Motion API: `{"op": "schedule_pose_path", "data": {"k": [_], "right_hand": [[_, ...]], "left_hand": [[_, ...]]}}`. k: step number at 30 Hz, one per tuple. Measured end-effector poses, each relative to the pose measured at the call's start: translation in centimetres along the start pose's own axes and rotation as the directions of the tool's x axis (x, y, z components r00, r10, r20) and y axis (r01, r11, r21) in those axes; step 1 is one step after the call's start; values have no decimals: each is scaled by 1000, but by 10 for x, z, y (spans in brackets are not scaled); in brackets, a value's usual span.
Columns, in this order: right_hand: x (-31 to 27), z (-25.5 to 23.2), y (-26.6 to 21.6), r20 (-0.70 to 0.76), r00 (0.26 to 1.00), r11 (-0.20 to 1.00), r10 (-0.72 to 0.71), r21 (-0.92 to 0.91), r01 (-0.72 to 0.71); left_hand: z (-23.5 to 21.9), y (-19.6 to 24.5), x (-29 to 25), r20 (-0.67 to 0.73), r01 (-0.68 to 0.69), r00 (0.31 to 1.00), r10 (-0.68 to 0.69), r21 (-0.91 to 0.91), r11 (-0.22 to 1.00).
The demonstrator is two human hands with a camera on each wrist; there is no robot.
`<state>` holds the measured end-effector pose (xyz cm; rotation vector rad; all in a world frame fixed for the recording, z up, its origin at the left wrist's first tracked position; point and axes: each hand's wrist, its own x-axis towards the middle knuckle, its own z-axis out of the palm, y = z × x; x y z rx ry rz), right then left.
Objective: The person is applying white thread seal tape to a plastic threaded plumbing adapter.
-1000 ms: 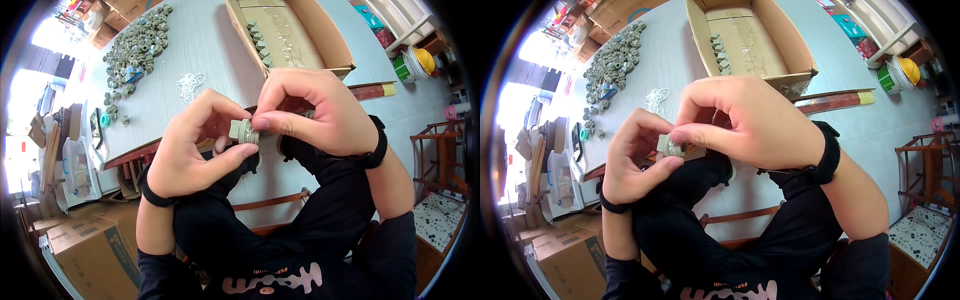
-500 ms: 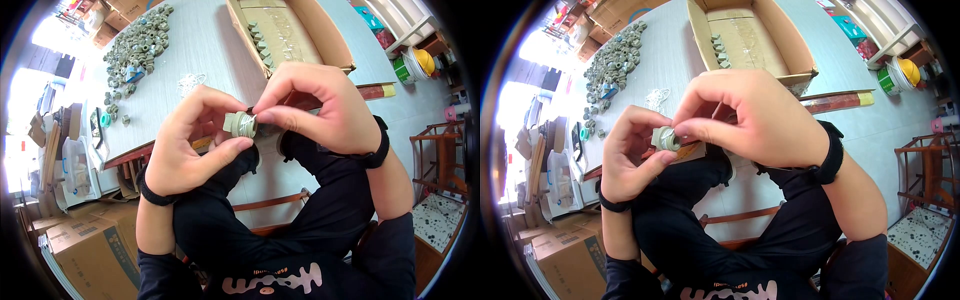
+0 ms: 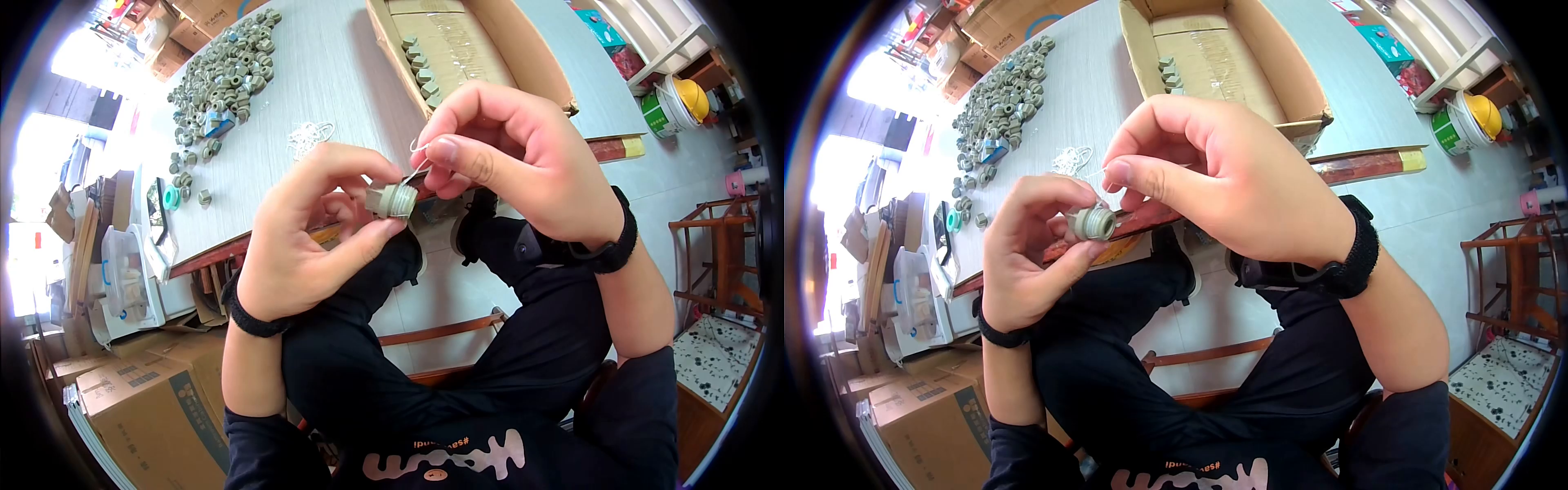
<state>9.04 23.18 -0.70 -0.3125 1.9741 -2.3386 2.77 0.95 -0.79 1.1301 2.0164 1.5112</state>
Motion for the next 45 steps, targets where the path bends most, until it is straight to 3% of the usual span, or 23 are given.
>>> {"op": "schedule_pose_path", "data": {"k": [2, 5, 14, 20, 23, 29, 32, 37, 39, 42, 45], "right_hand": [[0, 1, -2, 7, 1000, 998, 16, 65, -17], [-1, 1, 1, 84, 996, 998, -25, 65, 19], [-3, 6, 1, 138, 990, 989, -13, 146, -8], [-5, 8, 1, 172, 985, 983, -32, 186, -1], [-6, 9, 1, 213, 976, 986, -52, 166, 16], [-7, 8, -3, 203, 977, 984, -63, 176, 27], [-10, 12, -6, 193, 976, 963, -105, 263, 52], [-2, 9, -6, -3, 977, 974, -212, 86, 211], [0, 5, -8, -79, 990, 991, -115, 61, 120], [-1, 2, -5, -89, 992, 996, -87, 17, 89], [-1, 8, -5, -49, 988, 986, -148, -84, 144]], "left_hand": [[0, -1, 1, 2, -28, 1000, 28, 68, 997], [8, -4, 3, -144, -29, 989, 31, 11, 1000], [7, -1, 4, -186, -44, 980, 72, 150, 988], [9, -2, -1, -202, -21, 979, 30, 47, 999], [10, 3, -2, -244, 71, 967, -66, 10, 997], [8, -1, -1, -238, 34, 970, -43, -40, 999], [5, -3, -1, -252, 60, 965, -67, -35, 998], [2, -3, -1, -253, 23, 965, -69, -181, 983], [2, -2, -1, -248, 13, 967, -61, -191, 981], [2, -1, -1, -249, -8, 967, -47, -218, 976], [2, -5, -1, -234, -35, 972, -26, -253, 967]]}}
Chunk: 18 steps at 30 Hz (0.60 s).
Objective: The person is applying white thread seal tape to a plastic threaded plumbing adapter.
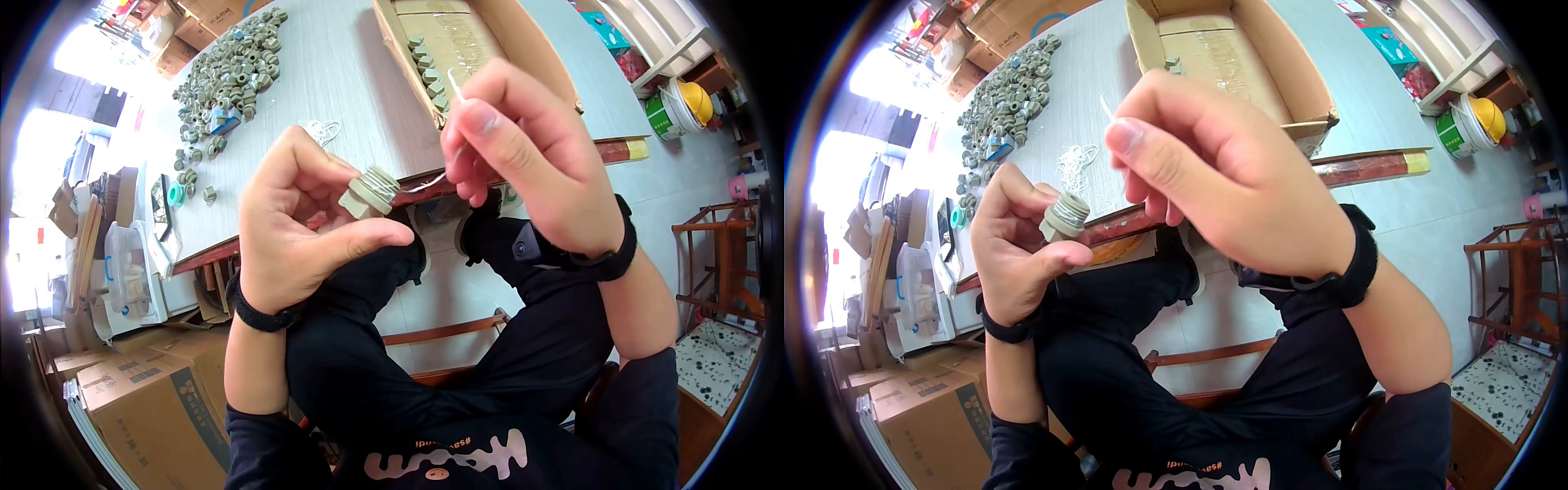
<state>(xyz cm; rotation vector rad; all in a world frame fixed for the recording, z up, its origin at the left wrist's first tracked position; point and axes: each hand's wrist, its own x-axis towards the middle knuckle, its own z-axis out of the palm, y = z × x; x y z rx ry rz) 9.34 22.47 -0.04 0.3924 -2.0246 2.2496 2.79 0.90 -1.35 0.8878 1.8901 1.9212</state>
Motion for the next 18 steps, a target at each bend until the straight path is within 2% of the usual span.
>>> {"op": "schedule_pose_path", "data": {"k": [1, 4, 5, 8, 12, 14, 17, 18], "right_hand": [[-1, 3, 0, -23, 1000, 1000, -8, -19, 8], [0, 3, 5, 49, 983, 907, -176, -379, 182], [2, 2, 5, 92, 964, 859, -248, -439, 263], [3, 3, 5, 182, 932, 783, -313, -506, 362], [0, 10, 7, 169, 928, 740, -333, -562, 368], [1, 8, 9, 185, 918, 745, -350, -539, 393], [2, 4, 11, 226, 906, 742, -357, -521, 422], [3, 3, 11, 243, 902, 739, -357, -517, 432]], "left_hand": [[1, -1, 0, 10, -8, 1000, 9, -18, 1000], [8, 3, 1, 11, 9, 1000, -9, -20, 1000], [7, 4, 1, 15, 20, 1000, -20, -2, 1000], [-3, 1, 0, 40, 51, 998, -54, 75, 996], [2, 7, 1, 32, 79, 996, -80, 17, 997], [-2, 1, 0, 53, 69, 996, -69, 7, 998], [3, 5, 0, 56, 124, 991, -120, -64, 990], [2, 7, 0, 79, 141, 987, -139, -26, 990]]}}
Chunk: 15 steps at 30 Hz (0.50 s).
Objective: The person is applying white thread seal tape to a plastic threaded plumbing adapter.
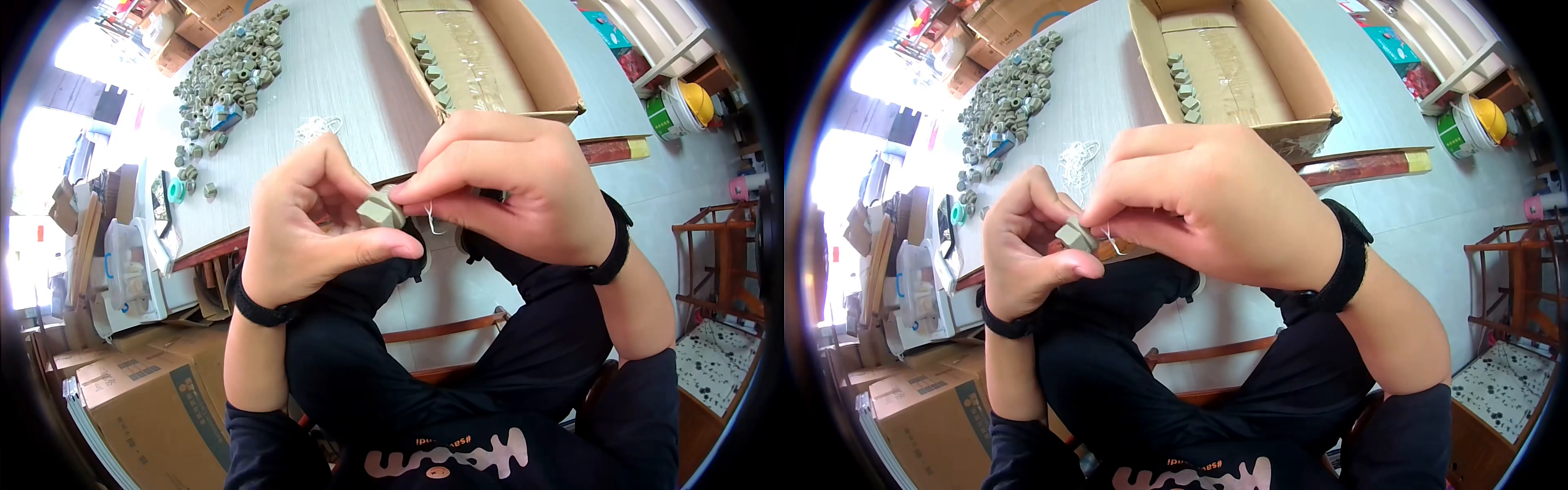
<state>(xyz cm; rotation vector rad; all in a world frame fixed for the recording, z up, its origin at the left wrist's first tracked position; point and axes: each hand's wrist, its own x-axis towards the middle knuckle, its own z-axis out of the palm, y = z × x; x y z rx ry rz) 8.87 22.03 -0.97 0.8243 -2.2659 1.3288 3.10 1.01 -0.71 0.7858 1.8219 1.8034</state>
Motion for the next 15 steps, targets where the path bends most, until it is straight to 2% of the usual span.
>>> {"op": "schedule_pose_path", "data": {"k": [2, 8, 11, 15], "right_hand": [[0, -1, 1, 21, 1000, 1000, 19, -7, -19], [0, 5, -3, 16, 996, 995, 86, -56, -85], [1, 4, -5, 32, 995, 993, 95, -79, -92], [-2, 9, -5, 34, 994, 990, 99, -107, -95]], "left_hand": [[-2, 2, 0, 43, 37, 998, -40, 74, 997], [-4, -4, 1, 1, 23, 1000, -23, 93, 995], [4, 4, 2, -57, 40, 997, -43, -57, 998], [7, 6, 3, -78, 4, 997, -9, -59, 998]]}}
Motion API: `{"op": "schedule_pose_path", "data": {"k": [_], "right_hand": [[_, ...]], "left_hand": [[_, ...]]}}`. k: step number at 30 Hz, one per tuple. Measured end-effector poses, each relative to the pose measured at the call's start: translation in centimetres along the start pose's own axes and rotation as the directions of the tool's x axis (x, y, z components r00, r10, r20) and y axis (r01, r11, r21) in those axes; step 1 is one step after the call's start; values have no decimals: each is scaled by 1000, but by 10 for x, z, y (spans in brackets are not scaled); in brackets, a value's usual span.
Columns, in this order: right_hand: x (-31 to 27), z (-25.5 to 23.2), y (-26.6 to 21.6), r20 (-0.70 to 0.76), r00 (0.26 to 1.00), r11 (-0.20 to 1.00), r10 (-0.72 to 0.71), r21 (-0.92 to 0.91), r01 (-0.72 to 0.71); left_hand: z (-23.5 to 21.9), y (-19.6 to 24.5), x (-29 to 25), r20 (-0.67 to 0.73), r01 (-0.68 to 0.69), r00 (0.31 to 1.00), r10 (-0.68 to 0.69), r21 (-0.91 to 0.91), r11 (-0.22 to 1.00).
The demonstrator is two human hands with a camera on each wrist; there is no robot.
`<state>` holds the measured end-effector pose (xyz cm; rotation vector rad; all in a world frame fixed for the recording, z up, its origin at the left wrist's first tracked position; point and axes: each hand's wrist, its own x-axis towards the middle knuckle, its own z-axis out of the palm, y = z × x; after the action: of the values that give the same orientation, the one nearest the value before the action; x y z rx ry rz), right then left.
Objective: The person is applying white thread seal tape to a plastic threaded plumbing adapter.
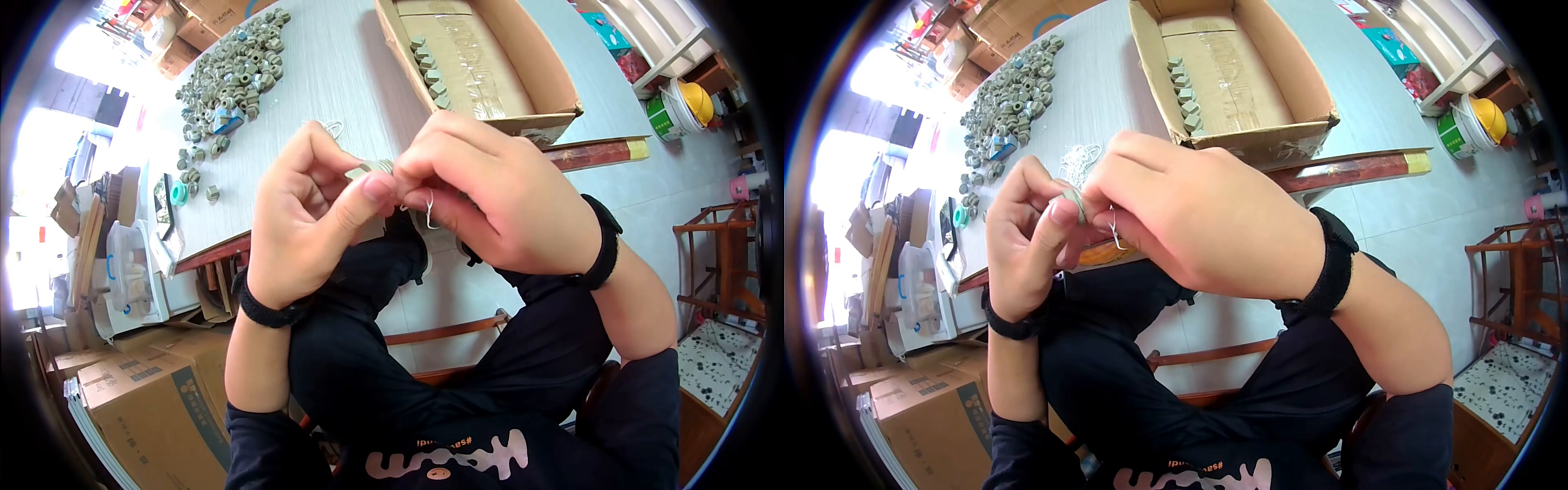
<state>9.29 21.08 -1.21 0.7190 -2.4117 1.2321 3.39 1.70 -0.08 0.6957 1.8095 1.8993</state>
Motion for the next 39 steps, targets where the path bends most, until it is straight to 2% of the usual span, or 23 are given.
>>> {"op": "schedule_pose_path", "data": {"k": [2, 5, 6, 9, 12, 15, 18, 21, 23, 27, 30, 33, 34, 37, 38, 39], "right_hand": [[-1, 2, -3, 29, 999, 1000, 13, -18, -12], [-3, 4, -6, 96, 995, 996, 22, -93, -13], [-2, 5, -6, 122, 992, 992, 24, -126, -8], [2, 9, 3, -34, 999, 998, -40, -41, 38], [0, 12, 5, -47, 970, 934, 240, 285, -217], [4, 9, 0, -30, 962, 901, 273, 358, -244], [10, 10, -4, -71, 968, 940, 239, 267, -213], [22, 13, 0, -126, 976, 983, 180, 44, -176], [31, 21, 9, -118, 958, 965, 262, 51, -258], [64, 45, 30, -73, 944, 945, 323, -26, -325], [88, 71, 56, -59, 961, 959, 272, -61, -275], [109, 96, 74, 48, 944, 940, 325, -122, -318], [116, 101, 78, 104, 875, 878, 472, -148, -456], [122, 106, 77, 40, 889, 889, 457, -46, -455], [123, 99, 77, 91, 917, 919, 388, -107, -378], [121, 98, 72, 23, 929, 929, 368, -59, -367]], "left_hand": [[-2, 0, 1, -34, 1, 999, 0, 46, 999], [-8, -7, 6, -109, -69, 991, 72, 32, 997], [-8, -6, 6, -132, -54, 990, 55, 9, 998], [-8, -3, 5, -128, -33, 991, 33, 4, 999], [-9, -4, 6, -138, -45, 989, 48, 30, 999], [-8, -8, 8, -191, -90, 977, 95, 36, 995], [-5, -3, 5, -205, -52, 975, 83, 154, 987], [-12, 0, 8, -270, 15, 962, 34, 180, 984], [-31, -11, 12, -329, -3, 939, 98, 278, 961], [-59, -25, 19, -466, 26, 882, 65, 187, 982], [-75, -35, 19, -491, 58, 870, 44, 191, 980], [-91, -46, 17, -511, 99, 860, 12, 189, 977], [-96, -49, 16, -511, 106, 860, -6, 167, 980], [-107, -53, 11, -491, 136, 867, -82, 75, 988], [-109, -53, 9, -479, 137, 872, -106, 29, 990], [-109, -52, 7, -464, 135, 876, -129, -20, 991]]}}
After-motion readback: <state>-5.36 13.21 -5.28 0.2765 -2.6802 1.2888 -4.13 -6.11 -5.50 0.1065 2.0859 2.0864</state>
